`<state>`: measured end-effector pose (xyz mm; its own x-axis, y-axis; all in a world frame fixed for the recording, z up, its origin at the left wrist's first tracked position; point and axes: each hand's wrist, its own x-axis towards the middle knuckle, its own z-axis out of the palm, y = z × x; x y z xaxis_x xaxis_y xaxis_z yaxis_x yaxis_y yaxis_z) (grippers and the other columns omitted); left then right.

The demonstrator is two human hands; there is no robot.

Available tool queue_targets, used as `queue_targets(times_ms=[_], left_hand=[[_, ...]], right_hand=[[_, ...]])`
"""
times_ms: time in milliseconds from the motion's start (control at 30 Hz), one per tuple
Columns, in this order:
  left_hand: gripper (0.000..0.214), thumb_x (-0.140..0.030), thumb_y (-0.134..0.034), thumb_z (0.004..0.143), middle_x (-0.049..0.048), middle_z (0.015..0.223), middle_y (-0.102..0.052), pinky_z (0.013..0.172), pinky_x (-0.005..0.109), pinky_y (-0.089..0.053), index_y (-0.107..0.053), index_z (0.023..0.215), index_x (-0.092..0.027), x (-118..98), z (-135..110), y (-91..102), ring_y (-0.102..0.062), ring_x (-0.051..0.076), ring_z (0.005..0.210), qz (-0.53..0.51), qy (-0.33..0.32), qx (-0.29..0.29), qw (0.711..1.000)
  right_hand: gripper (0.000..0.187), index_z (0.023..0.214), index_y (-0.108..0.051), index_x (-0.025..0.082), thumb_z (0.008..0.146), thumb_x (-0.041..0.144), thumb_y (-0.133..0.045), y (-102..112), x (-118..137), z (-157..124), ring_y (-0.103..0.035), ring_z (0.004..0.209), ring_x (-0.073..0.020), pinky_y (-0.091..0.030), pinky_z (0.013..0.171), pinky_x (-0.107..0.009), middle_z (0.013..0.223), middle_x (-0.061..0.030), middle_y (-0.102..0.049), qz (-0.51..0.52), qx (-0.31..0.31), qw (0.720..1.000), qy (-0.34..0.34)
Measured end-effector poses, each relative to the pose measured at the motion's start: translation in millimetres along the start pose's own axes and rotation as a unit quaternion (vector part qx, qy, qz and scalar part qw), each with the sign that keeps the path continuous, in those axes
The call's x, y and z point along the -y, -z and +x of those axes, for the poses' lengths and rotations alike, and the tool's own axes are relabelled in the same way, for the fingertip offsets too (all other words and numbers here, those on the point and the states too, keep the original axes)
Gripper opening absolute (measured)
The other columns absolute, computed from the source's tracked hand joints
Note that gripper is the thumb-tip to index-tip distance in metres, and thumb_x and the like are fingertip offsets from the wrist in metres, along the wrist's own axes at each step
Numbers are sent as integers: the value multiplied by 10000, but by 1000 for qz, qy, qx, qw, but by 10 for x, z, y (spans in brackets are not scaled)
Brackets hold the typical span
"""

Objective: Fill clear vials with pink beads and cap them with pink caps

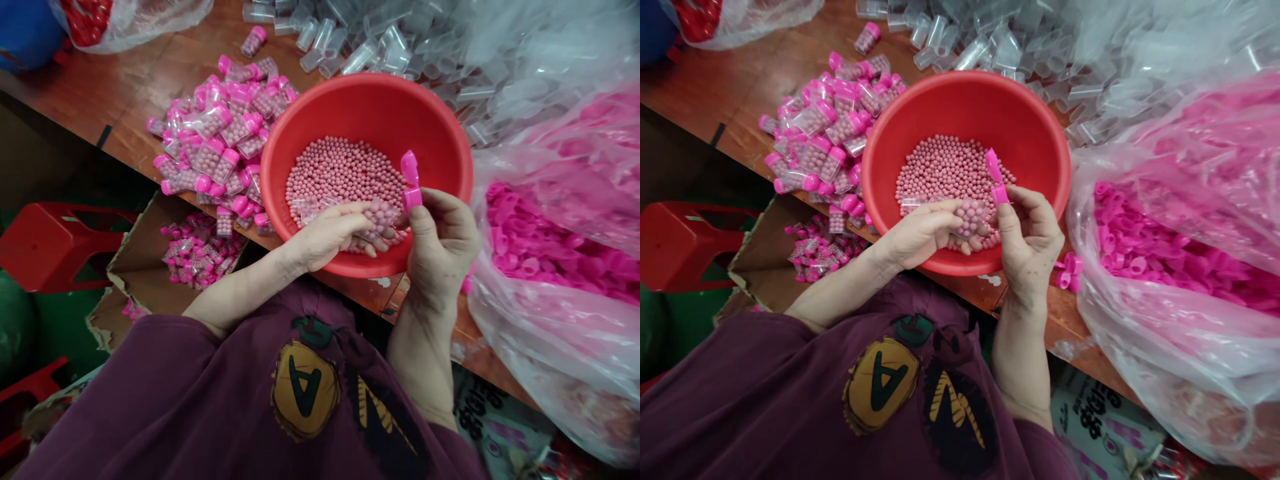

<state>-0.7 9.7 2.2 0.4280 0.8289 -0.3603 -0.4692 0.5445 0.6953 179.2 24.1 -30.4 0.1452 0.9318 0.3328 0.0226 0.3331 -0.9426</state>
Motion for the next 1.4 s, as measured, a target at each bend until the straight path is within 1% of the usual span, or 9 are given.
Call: queue_targets(times_ms=[100, 233, 633, 867, 1033, 1133, 1200, 1300, 1400], left_hand=[[146, -245, -709, 929, 105, 1009, -846, 768, 292, -580, -735, 1035, -149, 23, -19, 3, -746, 156, 815, -11, -10, 10, 1000], [209, -320, -806, 970, 81, 989, -841, 765, 289, -583, -734, 1079, -157, 36, -43, -1, -748, 147, 802, -14, -10, -5, 1000], [180, -322, -719, 1044, 103, 966, -840, 730, 297, -569, -757, 1017, -148, -4, -20, -2, -741, 168, 797, -32, -11, -5, 999], [233, -388, -763, 1028, 100, 968, -838, 722, 295, -562, -772, 1029, -156, 12, -15, 7, -731, 174, 814, -20, -11, -5, 1000], [268, -413, -761, 1042, 110, 967, -833, 695, 263, -537, -757, 1042, -144, -4, -38, 4, -719, 165, 824, -18, -10, -2, 1000], [238, -391, -771, 1031, 101, 961, -815, 686, 264, -534, -735, 1025, -156, -23, -48, -12, -713, 164, 805, -11, -8, -20, 1000], [173, -325, -762, 1013, 83, 954, -797, 672, 261, -529, -717, 1025, -158, -37, -50, -22, -708, 151, 772, -5, -9, -30, 999], [152, -290, -767, 976, 51, 920, -770, 626, 249, -480, -690, 1003, -163, -52, -51, -31, -682, 126, 706, 12, -11, -39, 999], [148, -296, -754, 956, 38, 886, -749, 595, 257, -395, -683, 974, -167, -65, -54, -30, -625, 111, 664, 29, -12, -33, 999]], right_hand=[[245, 1200, -881, 301, 961, 346, -912, 10, -16, -23, -726, 786, -134, -608, 755, -312, 1039, 0, -830, -4, 2, 1000, 0], [272, 1176, -868, 286, 944, 421, -911, -1, -16, -20, -696, 764, -139, -618, 745, -332, 1021, -3, -813, -21, 0, 1000, -10], [258, 1172, -865, 303, 957, 441, -903, -8, -19, 22, -691, 751, -143, -617, 752, -344, 1015, 4, -811, -34, 12, 999, -6], [222, 1199, -841, 398, 989, 469, -861, 29, -71, 8, -720, 815, -209, -658, 779, -438, 1035, -7, -784, -56, 27, 998, -16], [287, 1180, -847, 357, 957, 533, -884, 12, -59, 19, -704, 753, -165, -646, 716, -377, 1005, 19, -782, -41, 24, 999, 1], [284, 1180, -861, 344, 946, 502, -899, 10, -45, 29, -754, 887, -189, -676, 862, -417, 1060, 7, -806, -33, 42, 999, 2], [308, 1188, -857, 357, 935, 527, -904, 20, -40, 45, -765, 960, -212, -681, 953, -464, 1077, 8, -800, -37, 48, 998, 5], [317, 1202, -849, 388, 929, 543, -894, 50, -7, 81, -758, 976, -227, -675, 979, -494, 1066, 12, -782, -51, 60, 997, 19], [236, 1190, -867, 362, 972, 451, -850, 83, 73, 111, -761, 1078, -250, -646, 1055, -523, 1123, -17, -799, -81, 111, 990, 36]])
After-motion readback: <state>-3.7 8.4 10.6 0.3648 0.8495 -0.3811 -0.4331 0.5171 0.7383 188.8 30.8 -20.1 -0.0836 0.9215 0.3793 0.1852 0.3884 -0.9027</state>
